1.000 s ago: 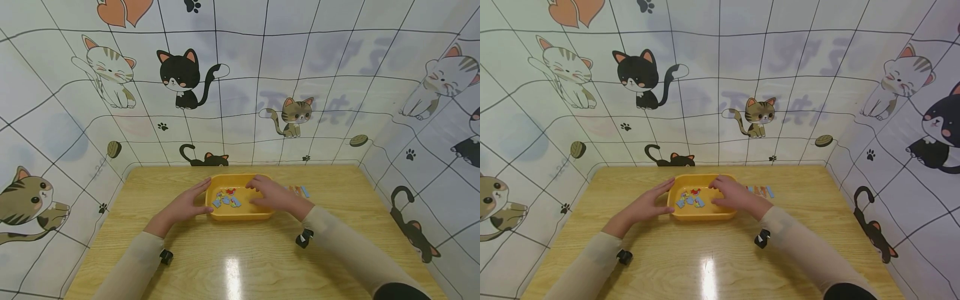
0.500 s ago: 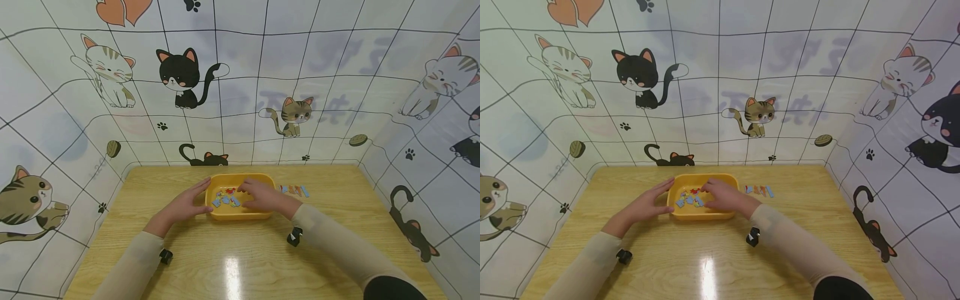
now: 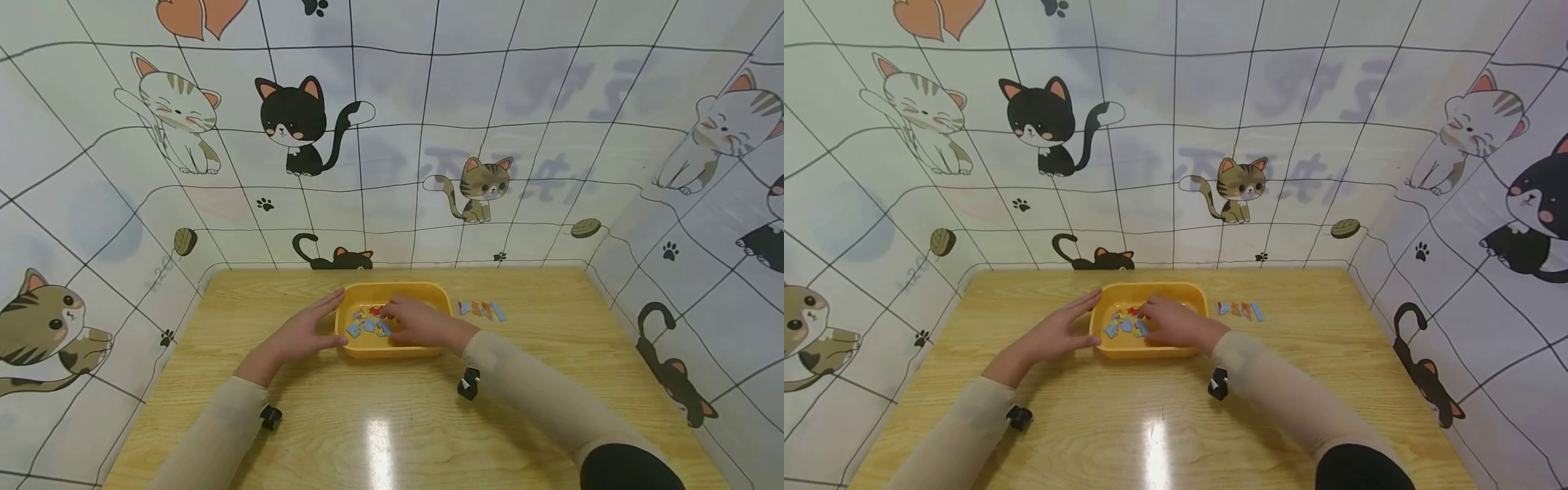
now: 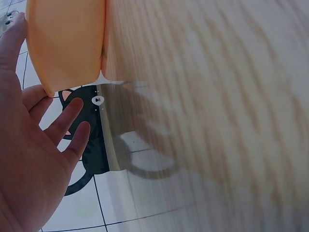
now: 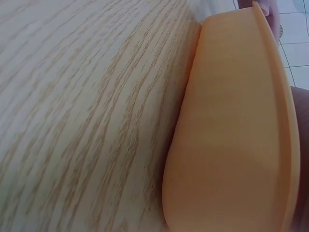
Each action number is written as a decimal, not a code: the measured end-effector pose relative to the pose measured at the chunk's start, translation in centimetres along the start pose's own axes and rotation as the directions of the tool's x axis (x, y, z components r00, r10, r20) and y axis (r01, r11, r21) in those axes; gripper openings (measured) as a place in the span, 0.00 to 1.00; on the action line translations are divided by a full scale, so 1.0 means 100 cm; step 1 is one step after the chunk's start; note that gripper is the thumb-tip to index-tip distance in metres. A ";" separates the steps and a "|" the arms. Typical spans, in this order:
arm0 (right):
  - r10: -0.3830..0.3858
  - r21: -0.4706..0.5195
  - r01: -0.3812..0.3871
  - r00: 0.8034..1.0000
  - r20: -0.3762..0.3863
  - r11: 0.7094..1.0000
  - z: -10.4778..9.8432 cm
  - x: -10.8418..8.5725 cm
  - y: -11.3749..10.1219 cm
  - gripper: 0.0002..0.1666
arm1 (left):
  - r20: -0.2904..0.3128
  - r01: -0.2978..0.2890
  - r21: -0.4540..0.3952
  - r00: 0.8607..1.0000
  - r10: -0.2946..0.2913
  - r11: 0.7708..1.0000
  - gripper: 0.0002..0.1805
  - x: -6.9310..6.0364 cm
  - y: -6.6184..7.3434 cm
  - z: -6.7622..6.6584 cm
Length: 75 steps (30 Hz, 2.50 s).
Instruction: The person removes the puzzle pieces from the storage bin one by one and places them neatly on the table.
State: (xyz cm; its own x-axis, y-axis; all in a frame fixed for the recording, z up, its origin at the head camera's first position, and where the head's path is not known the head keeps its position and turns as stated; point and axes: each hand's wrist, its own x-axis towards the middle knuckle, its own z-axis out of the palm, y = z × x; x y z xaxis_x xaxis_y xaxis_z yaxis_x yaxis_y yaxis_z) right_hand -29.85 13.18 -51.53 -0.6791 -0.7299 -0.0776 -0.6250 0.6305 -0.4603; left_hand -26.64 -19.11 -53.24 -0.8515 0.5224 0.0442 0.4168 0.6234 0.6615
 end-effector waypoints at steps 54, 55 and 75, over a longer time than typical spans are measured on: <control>0.106 0.072 -0.103 0.994 -0.040 0.992 0.003 0.014 0.004 0.25 | -0.008 -0.001 -0.007 1.000 0.001 1.000 0.56 0.000 -0.001 0.000; 0.107 0.074 -0.103 0.993 -0.050 0.992 0.002 0.013 0.004 0.24 | -0.008 0.000 -0.007 1.000 0.000 1.000 0.56 0.000 -0.001 0.000; 0.093 0.177 -0.055 0.972 -0.214 0.983 -0.013 -0.016 0.001 0.27 | -0.003 0.008 0.011 1.000 -0.008 1.000 0.57 0.000 0.000 -0.001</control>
State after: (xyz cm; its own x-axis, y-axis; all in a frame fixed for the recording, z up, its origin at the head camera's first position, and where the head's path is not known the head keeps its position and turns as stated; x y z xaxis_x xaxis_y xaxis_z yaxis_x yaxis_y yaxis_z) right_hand -29.28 14.74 -50.31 -0.8011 -0.5943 0.0708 -0.5085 0.6134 -0.6043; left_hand -26.67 -19.10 -53.17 -0.8558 0.5157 0.0417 0.4139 0.6340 0.6532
